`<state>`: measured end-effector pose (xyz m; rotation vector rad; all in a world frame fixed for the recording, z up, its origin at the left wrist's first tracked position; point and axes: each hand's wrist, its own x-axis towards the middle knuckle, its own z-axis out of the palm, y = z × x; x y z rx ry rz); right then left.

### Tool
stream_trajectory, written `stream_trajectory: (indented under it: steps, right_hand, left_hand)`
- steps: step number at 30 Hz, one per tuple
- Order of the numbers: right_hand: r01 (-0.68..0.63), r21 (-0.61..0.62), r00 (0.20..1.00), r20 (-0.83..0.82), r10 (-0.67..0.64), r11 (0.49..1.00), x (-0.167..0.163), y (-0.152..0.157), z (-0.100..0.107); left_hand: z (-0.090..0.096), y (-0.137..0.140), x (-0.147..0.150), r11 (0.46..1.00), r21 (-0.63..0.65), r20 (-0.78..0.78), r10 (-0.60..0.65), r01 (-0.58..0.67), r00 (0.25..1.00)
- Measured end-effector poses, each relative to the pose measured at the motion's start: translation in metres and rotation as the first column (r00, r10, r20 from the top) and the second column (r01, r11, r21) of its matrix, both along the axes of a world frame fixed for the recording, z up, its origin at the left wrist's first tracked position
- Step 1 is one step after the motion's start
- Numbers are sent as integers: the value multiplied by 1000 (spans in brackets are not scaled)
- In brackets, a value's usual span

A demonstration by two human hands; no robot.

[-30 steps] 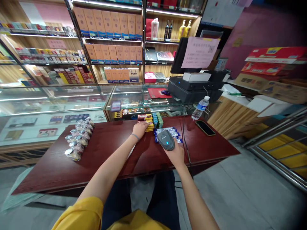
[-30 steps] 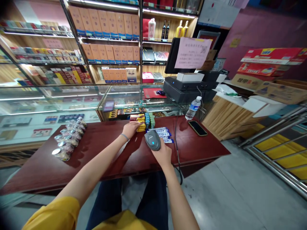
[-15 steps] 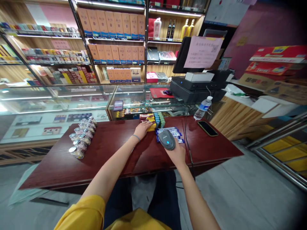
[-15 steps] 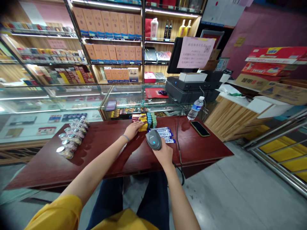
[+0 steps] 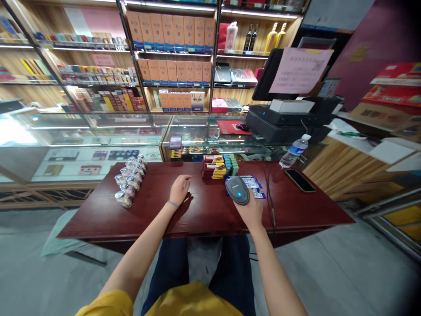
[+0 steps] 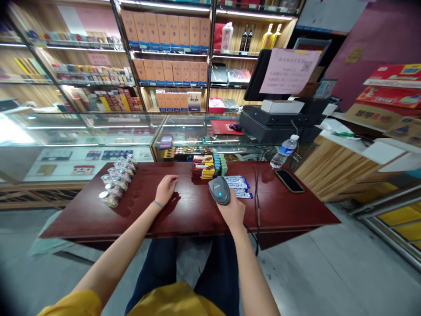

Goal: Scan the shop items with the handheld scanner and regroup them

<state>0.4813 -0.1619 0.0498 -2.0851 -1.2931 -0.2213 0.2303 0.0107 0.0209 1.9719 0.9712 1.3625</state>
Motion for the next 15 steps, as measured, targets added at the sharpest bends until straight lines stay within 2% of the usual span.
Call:
stream_trajectory:
  steps: [4,8,15]
  right_hand:
    - [-52,13,998,-23,52,999,-18,9,2]
    - [-102,-33,994,-53,101,994,-39,15,8]
    - [-201,-27,978,-63,199,979,-73,31,9]
  left_hand:
    - [-4,-8,-45,990,-19,14,138,-137,990]
    - [-6,-20,-82,974,-41,39,225,-224,974]
    - [-6,-37,-124,940,-134,115,330,-314,937]
